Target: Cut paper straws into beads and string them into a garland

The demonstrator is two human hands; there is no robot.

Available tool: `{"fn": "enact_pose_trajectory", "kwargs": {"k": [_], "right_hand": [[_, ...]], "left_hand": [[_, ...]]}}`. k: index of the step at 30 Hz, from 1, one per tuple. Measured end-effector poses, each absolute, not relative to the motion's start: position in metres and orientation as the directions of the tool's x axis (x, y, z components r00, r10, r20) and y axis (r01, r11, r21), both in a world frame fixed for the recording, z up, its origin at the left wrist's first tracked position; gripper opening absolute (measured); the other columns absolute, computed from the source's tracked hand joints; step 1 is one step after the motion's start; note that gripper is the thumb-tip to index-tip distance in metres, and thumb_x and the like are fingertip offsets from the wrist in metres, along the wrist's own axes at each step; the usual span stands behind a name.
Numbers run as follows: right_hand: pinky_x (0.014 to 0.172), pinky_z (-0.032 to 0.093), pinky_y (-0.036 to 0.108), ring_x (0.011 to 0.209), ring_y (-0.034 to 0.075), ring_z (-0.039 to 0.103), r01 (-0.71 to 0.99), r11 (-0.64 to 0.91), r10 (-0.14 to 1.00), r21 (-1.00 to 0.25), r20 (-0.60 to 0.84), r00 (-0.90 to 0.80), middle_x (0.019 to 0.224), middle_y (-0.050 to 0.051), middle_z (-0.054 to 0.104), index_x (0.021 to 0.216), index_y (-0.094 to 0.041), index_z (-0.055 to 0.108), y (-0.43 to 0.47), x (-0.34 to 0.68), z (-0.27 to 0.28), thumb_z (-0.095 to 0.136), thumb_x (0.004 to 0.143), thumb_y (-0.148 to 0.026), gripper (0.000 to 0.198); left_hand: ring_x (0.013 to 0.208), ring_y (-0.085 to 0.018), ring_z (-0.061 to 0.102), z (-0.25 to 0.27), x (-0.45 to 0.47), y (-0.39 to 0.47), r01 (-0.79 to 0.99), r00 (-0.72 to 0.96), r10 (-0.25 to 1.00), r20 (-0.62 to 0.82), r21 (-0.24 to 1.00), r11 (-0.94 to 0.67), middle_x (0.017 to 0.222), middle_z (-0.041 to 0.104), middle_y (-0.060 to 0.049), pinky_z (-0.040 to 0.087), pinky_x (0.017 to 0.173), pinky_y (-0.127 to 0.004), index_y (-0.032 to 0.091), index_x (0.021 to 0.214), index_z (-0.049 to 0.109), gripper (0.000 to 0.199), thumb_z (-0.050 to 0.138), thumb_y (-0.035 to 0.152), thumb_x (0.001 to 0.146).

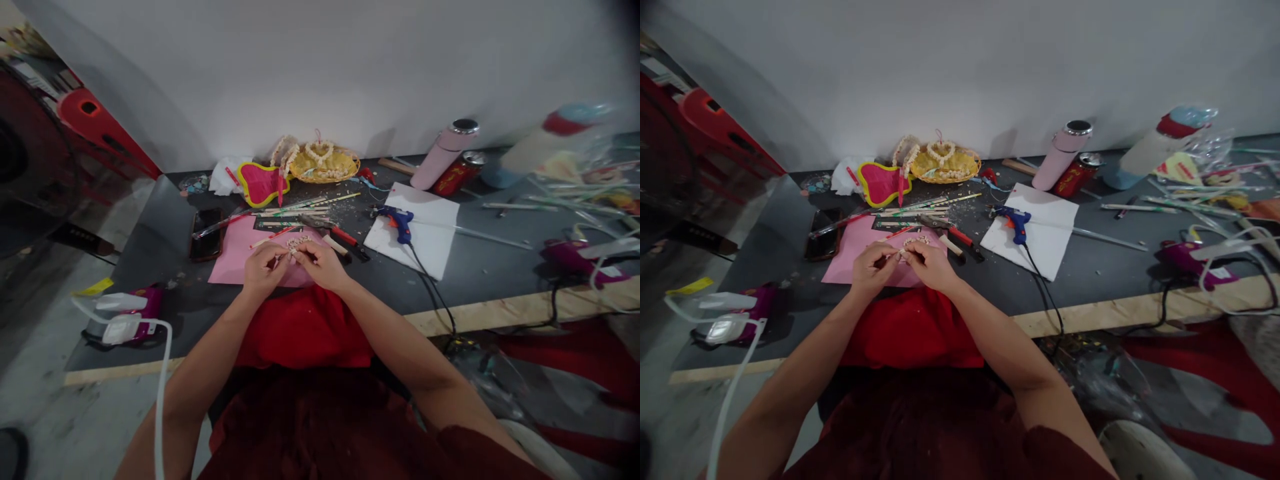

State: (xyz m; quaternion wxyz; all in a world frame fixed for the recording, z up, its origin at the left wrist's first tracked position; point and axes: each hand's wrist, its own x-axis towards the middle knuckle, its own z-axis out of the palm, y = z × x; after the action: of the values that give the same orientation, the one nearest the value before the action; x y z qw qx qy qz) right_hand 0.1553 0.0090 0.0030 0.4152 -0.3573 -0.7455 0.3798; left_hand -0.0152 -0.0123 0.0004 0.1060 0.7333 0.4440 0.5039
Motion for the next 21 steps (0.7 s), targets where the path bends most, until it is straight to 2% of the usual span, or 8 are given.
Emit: {"fn": "enact_pose_trajectory", "kwargs": {"k": [21], "right_hand": [[0.066,0.042,0.027,0.072,0.014,0.054,0.217,0.467,0.842,-0.857,0.356,-0.404,0.079,0.002,0.063,0.084,-0.019,0.060,0.0088,0.1559,0.0064,0.050,0.091,-0.033,0.019]], "left_hand": [[0.074,-0.014,0.061,0.0006,-0.0149,-0.0134,0.564,0.103,0.780,0.617,0.610,-0.557,0.078,0.068,-0.004,0.049,0.067,-0.028,0.019,0.087,0.068,0.009,0.062,0.022,0.082]]}}
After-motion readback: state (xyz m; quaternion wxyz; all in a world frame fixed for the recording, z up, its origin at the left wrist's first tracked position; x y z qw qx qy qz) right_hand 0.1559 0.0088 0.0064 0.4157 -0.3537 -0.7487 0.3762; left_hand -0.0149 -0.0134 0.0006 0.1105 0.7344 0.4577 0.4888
